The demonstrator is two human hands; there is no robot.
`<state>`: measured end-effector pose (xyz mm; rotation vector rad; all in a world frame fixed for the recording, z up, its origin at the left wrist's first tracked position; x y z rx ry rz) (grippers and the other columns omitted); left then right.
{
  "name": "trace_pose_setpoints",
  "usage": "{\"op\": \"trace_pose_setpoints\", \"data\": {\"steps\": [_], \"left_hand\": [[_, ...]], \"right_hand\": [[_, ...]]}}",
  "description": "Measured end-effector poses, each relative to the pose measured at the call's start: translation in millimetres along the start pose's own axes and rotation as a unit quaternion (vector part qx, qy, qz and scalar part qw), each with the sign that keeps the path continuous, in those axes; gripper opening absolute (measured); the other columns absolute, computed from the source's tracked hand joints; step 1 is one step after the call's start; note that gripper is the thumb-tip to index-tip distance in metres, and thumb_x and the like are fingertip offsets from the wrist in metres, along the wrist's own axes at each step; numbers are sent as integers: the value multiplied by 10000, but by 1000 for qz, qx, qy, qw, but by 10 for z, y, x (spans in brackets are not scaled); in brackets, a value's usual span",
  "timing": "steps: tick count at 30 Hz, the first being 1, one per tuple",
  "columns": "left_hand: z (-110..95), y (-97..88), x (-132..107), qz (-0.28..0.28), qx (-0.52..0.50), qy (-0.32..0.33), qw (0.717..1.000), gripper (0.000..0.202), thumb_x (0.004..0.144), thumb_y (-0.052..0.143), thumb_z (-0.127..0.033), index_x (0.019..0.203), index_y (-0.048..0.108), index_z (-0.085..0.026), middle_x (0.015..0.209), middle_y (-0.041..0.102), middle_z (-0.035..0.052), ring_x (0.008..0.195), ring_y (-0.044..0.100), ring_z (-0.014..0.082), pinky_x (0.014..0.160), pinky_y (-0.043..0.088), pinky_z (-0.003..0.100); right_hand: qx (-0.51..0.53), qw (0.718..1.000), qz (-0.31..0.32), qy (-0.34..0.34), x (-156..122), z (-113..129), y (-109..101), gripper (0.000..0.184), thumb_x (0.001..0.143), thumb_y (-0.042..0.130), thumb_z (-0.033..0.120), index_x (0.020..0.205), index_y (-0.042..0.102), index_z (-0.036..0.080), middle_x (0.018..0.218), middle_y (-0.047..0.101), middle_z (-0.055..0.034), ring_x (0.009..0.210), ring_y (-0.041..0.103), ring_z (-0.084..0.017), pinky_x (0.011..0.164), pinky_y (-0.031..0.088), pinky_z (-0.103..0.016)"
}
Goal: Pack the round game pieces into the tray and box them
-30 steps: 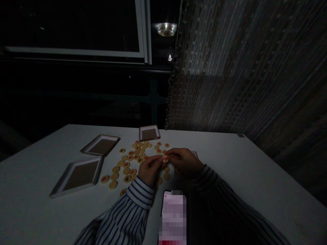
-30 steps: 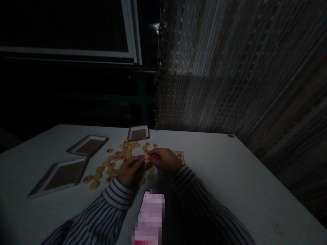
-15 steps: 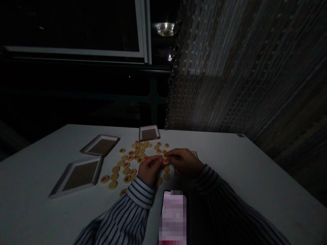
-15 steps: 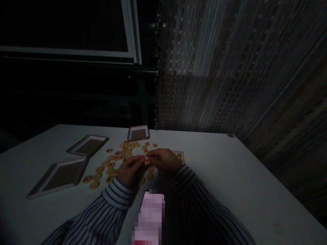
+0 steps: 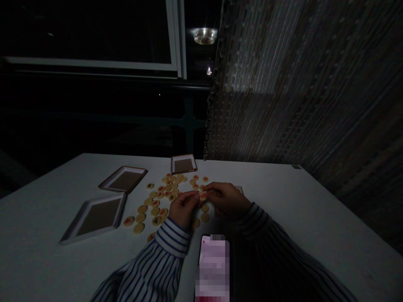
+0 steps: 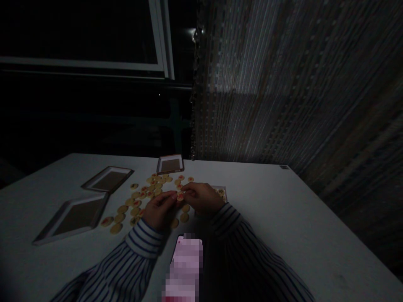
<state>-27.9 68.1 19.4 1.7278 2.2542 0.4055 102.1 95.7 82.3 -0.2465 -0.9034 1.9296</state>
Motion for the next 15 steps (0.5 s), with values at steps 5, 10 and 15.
{"op": "trace_pose_setpoints", "data": {"steps": [5,10,15], "left_hand": [[-8,15,1,17,11,-11,1000,324,505,743,-297,753,652,-110,640,679,55,589,623,147,618,506,265],[30,40,1,28,-22,-18,999,351,515,741,-293,802,649,-113,652,682,46,600,627,140,636,501,257],[67,35,4,27,-31,-26,999,354,509,749,-284,812,655,-127,722,695,49,645,637,153,675,510,278]], "right_hand": [[56,998,8,-4,18,-34,23,188,738,505,230,883,601,159,751,654,-17,674,603,-121,618,453,-222],[75,997,14,8,17,-31,18,188,752,505,265,867,608,158,736,656,-14,665,603,-122,588,448,-212],[20,999,28,-13,7,22,2,236,775,486,279,927,626,165,768,660,-12,690,595,-121,625,432,-219]]}}
Point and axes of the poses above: each hand's wrist, its own x-axis towards the middle knuckle, its own y-axis out of the palm, z = x × y, the point moved 6 cm from there along x, towards the middle knuckle
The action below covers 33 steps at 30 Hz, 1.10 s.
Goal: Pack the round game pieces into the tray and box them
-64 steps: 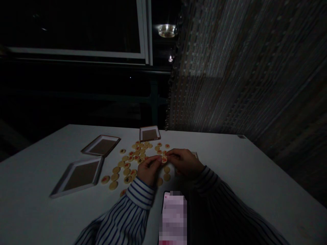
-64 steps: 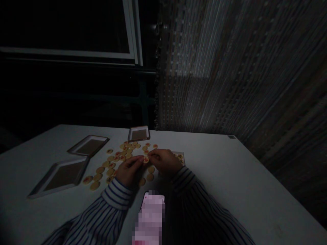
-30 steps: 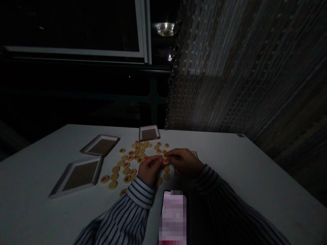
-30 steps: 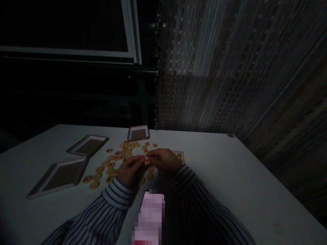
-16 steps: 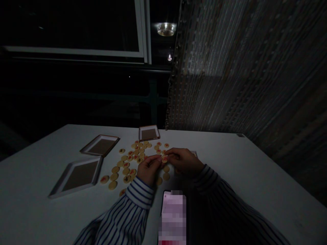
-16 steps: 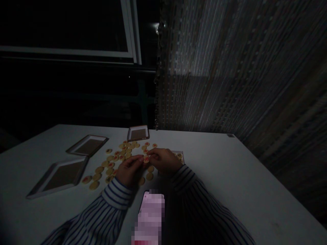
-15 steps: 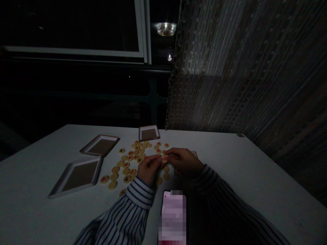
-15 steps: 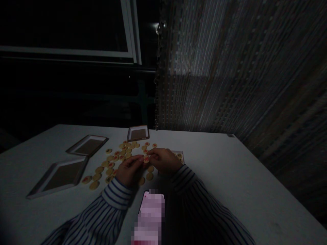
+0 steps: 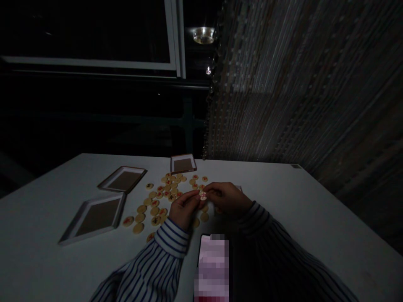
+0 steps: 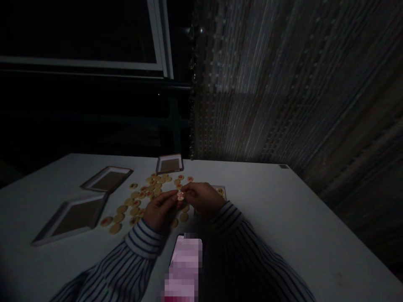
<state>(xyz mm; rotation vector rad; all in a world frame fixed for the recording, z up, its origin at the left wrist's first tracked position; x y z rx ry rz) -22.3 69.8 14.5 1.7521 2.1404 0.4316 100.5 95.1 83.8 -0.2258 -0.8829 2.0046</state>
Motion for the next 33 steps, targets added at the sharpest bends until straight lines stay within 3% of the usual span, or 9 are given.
{"op": "trace_pose_setpoints", "data": {"steps": [8,16,26,33], "left_hand": [[-13,1,3,11,11,12,1000,389,512,746,-305,840,652,-119,785,694,71,717,640,178,713,504,307],[23,0,2,11,2,12,1000,363,514,741,-311,819,656,-133,757,690,59,696,638,172,724,501,317],[-32,40,-32,21,10,17,1000,327,535,737,-303,809,670,-139,780,693,53,697,631,161,688,502,288],[20,77,-31,62,2,8,998,345,567,727,-299,866,657,-141,815,697,65,737,642,170,718,504,290]], "right_hand": [[-157,984,-19,-76,-26,144,-14,287,748,555,286,1014,604,191,943,643,-41,860,571,-162,759,406,-269],[-249,962,-21,-106,-36,183,4,280,791,517,282,1040,582,172,959,630,-59,885,542,-164,783,383,-292],[-287,952,-24,-106,-103,235,-45,283,798,511,325,1027,577,171,941,631,-61,891,534,-172,789,357,-298],[-309,944,-8,-116,-110,247,-114,293,829,456,365,1011,583,174,922,638,-63,870,541,-170,763,348,-301]]}}
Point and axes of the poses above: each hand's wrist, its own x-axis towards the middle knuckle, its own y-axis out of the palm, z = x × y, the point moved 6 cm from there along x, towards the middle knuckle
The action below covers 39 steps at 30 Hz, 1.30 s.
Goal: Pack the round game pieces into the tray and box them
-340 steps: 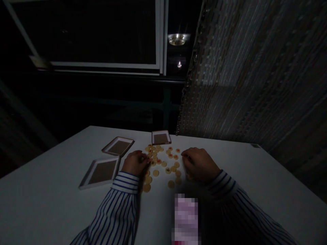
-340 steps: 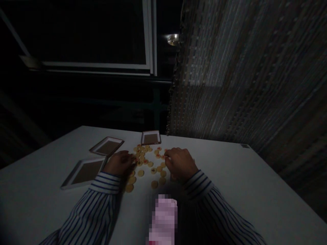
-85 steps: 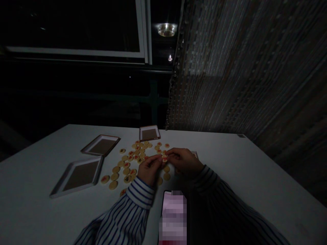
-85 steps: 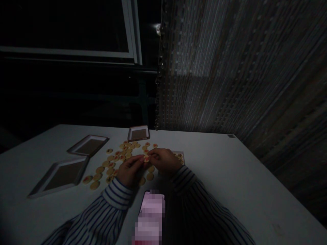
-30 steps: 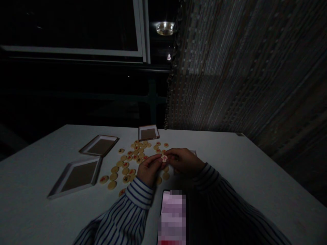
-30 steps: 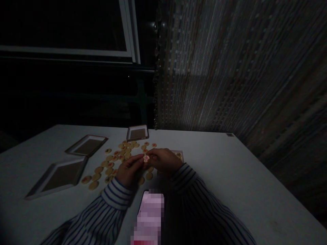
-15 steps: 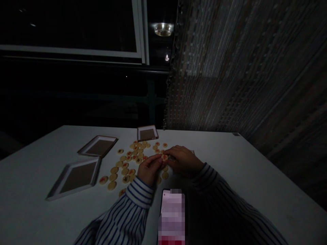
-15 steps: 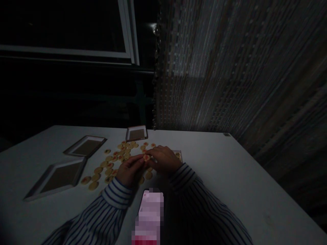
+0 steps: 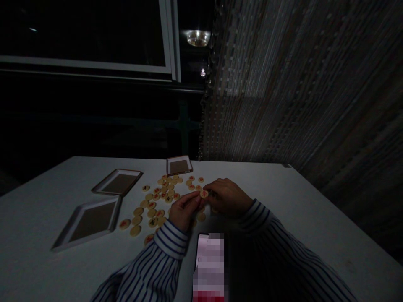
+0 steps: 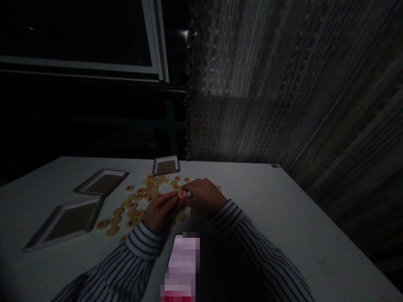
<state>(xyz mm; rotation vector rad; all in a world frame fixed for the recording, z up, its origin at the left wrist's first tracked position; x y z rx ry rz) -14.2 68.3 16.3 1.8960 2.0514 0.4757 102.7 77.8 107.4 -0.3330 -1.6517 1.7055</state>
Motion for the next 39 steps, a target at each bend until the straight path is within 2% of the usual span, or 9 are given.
{"op": "trace_pose_setpoints", "data": {"steps": [8,14,17,21,24,27,35,39], "left_hand": [[-63,45,-51,-26,74,-9,997,384,523,742,-329,834,660,-120,762,699,76,709,648,177,727,511,307],[-99,68,-73,-8,211,56,976,283,596,681,-330,815,678,-150,791,695,78,742,640,196,684,515,304],[-123,86,-92,11,321,134,938,210,665,613,-285,832,678,-176,831,684,71,775,628,186,716,501,304],[-108,155,-115,63,458,233,856,199,719,536,-241,862,662,-185,853,671,71,818,607,184,761,479,326],[-80,191,-122,92,525,273,801,217,745,494,-230,888,648,-175,864,669,79,837,597,192,768,474,343],[-78,208,-127,102,554,294,772,215,750,489,-224,894,642,-178,861,671,77,836,598,189,760,477,334],[-72,208,-132,98,563,300,764,204,750,494,-214,889,641,-185,857,675,70,834,600,190,759,478,338],[-67,206,-130,101,563,297,765,204,744,500,-212,887,644,-195,850,674,65,832,600,188,756,476,332]], "right_hand": [[-14,999,15,24,-17,-115,-51,285,829,447,333,1021,583,172,953,635,-73,890,543,-179,779,349,-304],[-10,997,41,66,-74,-295,-122,299,811,456,347,1026,587,186,927,648,-62,851,566,-167,755,367,-268],[-20,995,45,91,-117,-399,-130,304,787,478,358,1015,591,193,874,655,-48,771,577,-159,690,375,-252],[-23,989,80,126,-160,-505,-71,286,778,475,358,988,603,212,821,657,-30,720,579,-148,624,364,-235],[-43,983,113,141,-180,-567,2,296,776,466,385,981,609,227,830,660,-29,728,584,-159,602,355,-238],[-68,977,136,148,-200,-629,80,303,756,482,402,971,616,237,855,660,-37,754,586,-178,597,350,-247],[-88,972,173,133,-229,-701,242,233,738,477,353,849,636,223,835,654,-48,747,582,-185,572,331,-251],[-85,966,200,143,-240,-711,302,229,718,495,333,863,636,224,834,655,-49,750,582,-185,578,332,-246]]}}
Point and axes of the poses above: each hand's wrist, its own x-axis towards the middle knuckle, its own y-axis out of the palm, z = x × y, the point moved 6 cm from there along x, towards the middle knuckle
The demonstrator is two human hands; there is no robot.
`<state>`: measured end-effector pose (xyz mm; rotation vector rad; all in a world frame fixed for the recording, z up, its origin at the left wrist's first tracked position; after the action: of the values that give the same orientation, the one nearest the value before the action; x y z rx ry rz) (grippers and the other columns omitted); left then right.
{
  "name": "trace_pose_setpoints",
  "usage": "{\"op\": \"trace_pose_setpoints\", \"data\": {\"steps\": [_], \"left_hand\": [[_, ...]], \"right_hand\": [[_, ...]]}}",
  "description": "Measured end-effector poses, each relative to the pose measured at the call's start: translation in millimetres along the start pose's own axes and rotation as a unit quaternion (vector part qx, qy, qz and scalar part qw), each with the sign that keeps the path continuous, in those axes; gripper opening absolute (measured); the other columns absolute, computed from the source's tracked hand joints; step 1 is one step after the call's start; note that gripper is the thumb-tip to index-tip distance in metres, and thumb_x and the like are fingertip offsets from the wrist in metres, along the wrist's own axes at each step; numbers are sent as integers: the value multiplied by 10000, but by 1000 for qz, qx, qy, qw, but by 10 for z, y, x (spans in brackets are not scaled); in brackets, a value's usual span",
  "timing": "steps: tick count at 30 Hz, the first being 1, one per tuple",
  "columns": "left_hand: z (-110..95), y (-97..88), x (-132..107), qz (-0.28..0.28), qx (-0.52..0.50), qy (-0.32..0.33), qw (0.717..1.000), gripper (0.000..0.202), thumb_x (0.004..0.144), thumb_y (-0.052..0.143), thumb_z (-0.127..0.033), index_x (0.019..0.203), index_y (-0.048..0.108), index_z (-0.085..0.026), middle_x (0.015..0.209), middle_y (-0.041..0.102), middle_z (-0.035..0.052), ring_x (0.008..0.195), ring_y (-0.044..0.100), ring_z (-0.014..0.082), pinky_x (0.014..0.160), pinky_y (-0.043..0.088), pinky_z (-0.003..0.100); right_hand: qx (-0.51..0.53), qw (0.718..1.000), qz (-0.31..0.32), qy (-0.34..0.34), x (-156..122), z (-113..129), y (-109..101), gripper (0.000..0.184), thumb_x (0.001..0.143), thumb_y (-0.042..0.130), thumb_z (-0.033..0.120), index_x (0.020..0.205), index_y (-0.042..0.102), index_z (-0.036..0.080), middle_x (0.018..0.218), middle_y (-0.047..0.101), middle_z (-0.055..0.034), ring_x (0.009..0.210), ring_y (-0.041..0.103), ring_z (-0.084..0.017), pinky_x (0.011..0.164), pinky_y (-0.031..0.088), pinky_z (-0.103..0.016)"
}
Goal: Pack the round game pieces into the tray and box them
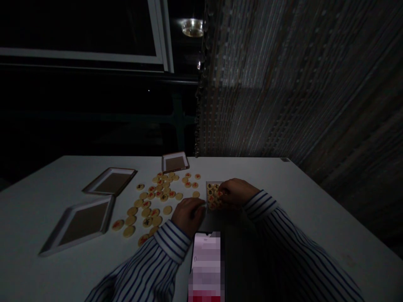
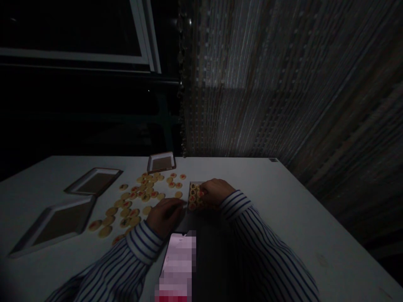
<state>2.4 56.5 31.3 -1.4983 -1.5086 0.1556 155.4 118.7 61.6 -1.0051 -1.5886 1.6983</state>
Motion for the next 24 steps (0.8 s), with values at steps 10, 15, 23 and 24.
{"op": "trace_pose_setpoints", "data": {"steps": [10,15,23,24], "left_hand": [[43,35,-11,15,-15,-7,1000,214,739,504,-215,902,642,-198,877,671,67,853,592,199,770,470,355],[35,25,-10,11,-10,-8,1000,210,742,506,-217,901,641,-196,873,671,66,844,593,193,765,469,344],[14,21,-5,10,-5,-8,1000,201,745,499,-221,886,639,-191,866,669,68,841,591,195,766,466,346],[14,21,-5,10,-4,-8,1000,202,744,500,-221,887,640,-191,866,669,69,840,591,195,767,466,348]], "right_hand": [[8,1000,4,-6,-3,16,38,238,729,462,346,827,640,224,799,653,-53,707,578,-175,541,310,-241],[4,1000,15,-2,-15,21,29,213,714,484,343,793,638,220,757,646,-40,670,571,-164,524,298,-238],[-2,1000,22,-10,-36,56,-15,228,727,452,280,825,649,221,787,653,-49,670,561,-160,530,299,-234],[-3,1000,22,-11,-38,63,-18,231,730,445,276,824,649,220,785,653,-50,672,561,-160,531,299,-235]]}}
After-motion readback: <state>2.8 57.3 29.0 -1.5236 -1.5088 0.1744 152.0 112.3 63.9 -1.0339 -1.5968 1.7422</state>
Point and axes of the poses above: each hand's wrist, its own x-axis towards the middle knuckle, its own y-axis out of the palm, z = x × y, the point moved 6 cm from there along x, towards the middle knuckle
